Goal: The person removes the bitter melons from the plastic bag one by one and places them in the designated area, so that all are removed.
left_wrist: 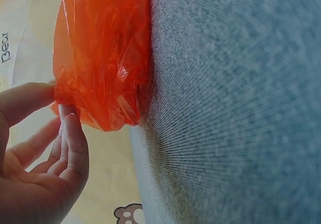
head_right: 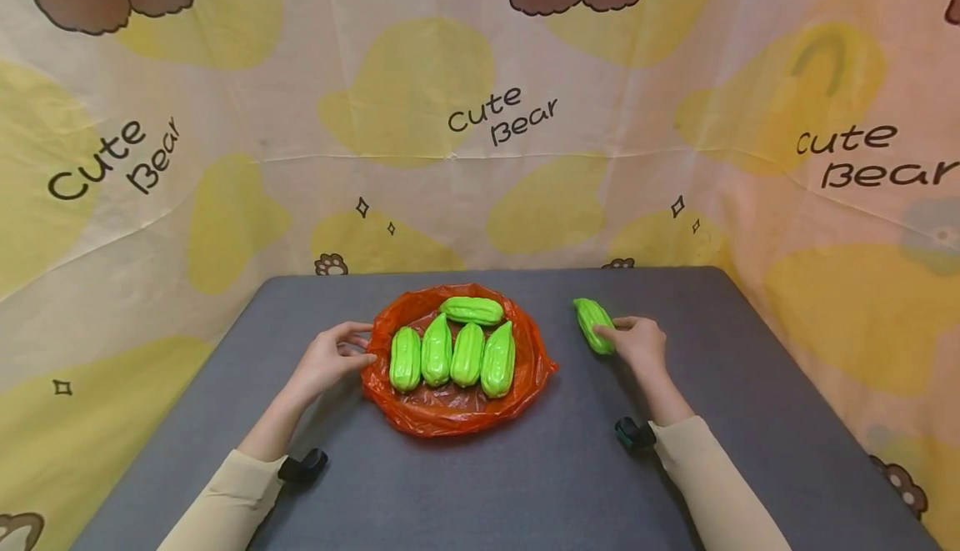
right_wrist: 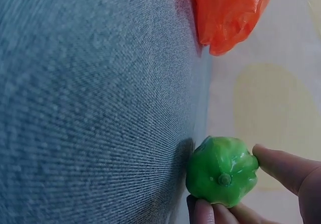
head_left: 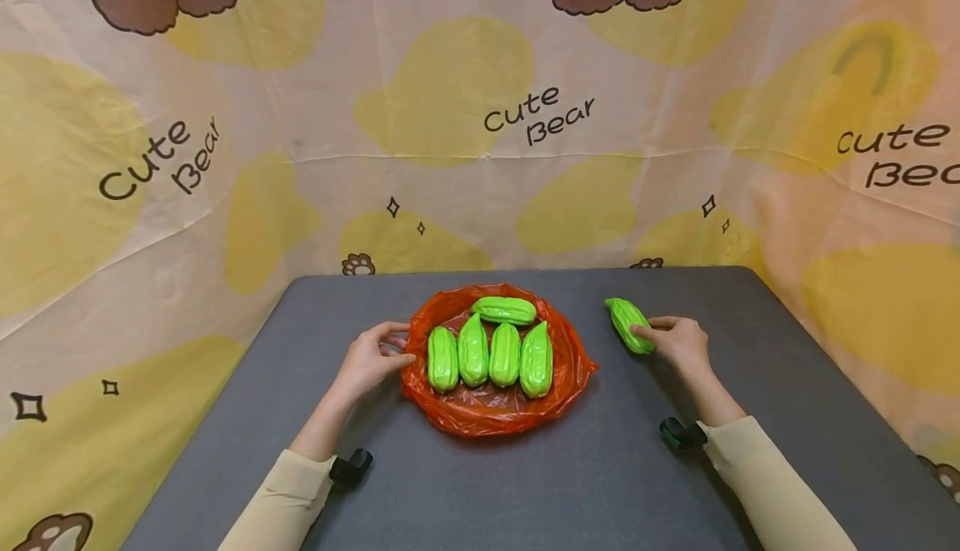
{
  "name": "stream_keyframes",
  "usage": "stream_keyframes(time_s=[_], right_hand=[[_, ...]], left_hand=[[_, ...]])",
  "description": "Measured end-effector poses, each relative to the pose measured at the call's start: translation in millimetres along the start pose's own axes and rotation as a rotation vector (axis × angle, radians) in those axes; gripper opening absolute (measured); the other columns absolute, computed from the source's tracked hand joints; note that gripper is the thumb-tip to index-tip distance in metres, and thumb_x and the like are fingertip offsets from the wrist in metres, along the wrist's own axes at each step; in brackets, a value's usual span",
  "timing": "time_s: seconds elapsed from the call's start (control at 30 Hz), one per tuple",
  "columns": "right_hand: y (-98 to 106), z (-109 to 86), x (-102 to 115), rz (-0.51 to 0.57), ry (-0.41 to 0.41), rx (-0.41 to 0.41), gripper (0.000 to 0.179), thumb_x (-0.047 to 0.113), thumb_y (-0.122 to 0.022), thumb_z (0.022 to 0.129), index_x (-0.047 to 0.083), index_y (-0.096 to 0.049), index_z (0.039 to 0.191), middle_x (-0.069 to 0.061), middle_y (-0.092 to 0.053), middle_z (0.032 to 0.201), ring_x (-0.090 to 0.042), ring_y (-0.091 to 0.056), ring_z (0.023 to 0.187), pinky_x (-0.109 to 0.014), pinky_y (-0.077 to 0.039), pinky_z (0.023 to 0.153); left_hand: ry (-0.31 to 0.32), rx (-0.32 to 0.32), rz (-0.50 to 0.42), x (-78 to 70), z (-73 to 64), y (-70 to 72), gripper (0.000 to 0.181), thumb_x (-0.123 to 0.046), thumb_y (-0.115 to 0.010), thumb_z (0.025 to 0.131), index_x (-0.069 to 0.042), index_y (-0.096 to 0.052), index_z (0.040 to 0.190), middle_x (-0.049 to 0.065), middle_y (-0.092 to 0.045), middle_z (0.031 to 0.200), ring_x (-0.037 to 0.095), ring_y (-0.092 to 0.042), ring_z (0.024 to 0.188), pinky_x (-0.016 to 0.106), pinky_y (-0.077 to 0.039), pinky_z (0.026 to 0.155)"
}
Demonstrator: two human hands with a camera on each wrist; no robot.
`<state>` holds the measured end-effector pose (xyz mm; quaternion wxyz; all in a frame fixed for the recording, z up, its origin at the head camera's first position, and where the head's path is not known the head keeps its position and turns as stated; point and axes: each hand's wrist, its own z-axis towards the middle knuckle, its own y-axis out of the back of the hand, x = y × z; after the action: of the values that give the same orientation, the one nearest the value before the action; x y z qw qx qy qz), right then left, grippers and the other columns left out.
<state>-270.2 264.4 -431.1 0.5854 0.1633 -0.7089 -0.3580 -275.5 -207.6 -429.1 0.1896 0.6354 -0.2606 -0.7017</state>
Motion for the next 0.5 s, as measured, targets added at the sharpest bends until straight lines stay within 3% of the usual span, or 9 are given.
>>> stream_keyframes(time_s=[0.07, 0.23, 0.5], right_hand=[[0.0, -0.5, -0.9, 0.001, 0.002, 0.001, 0.063, 0.047, -0.066, 0.083, -0.001, -0.061, 0.123, -0.027, -0.058, 0.124, -0.035, -0.061, 0.095, -0.037, -0.049, 0.071], [-0.7, -1.6, -1.6, 0.012, -0.001, 0.007, 0.064, 0.047, -0.068, 0.082, -0.002, -0.061, 0.122, -0.027, -0.061, 0.119, -0.020, -0.065, 0.069, -0.028, -0.047, 0.060], [-3.4, -1.0, 3.0, 0.023, -0.014, 0.049, 0.067, 0.045, -0.068, 0.083, -0.005, -0.057, 0.126, -0.031, -0.053, 0.128, -0.023, -0.068, 0.072, -0.030, -0.051, 0.063]], left_hand=[[0.001, 0.000, 0.000, -0.6, -0.3, 0.2, 0.050, -0.016, -0.076, 0.078, -0.011, -0.059, 0.126, 0.012, -0.066, 0.101, 0.019, -0.062, 0.079, 0.030, -0.051, 0.066], [-0.004, -0.003, 0.003, -2.2, -1.6, 0.7, 0.050, -0.015, -0.076, 0.078, -0.010, -0.059, 0.125, 0.012, -0.066, 0.100, 0.019, -0.062, 0.079, 0.030, -0.051, 0.067], [-0.001, -0.004, 0.009, -1.3, -1.6, 1.5, 0.050, -0.016, -0.076, 0.079, -0.011, -0.059, 0.126, 0.011, -0.066, 0.101, 0.019, -0.063, 0.080, 0.029, -0.050, 0.065]])
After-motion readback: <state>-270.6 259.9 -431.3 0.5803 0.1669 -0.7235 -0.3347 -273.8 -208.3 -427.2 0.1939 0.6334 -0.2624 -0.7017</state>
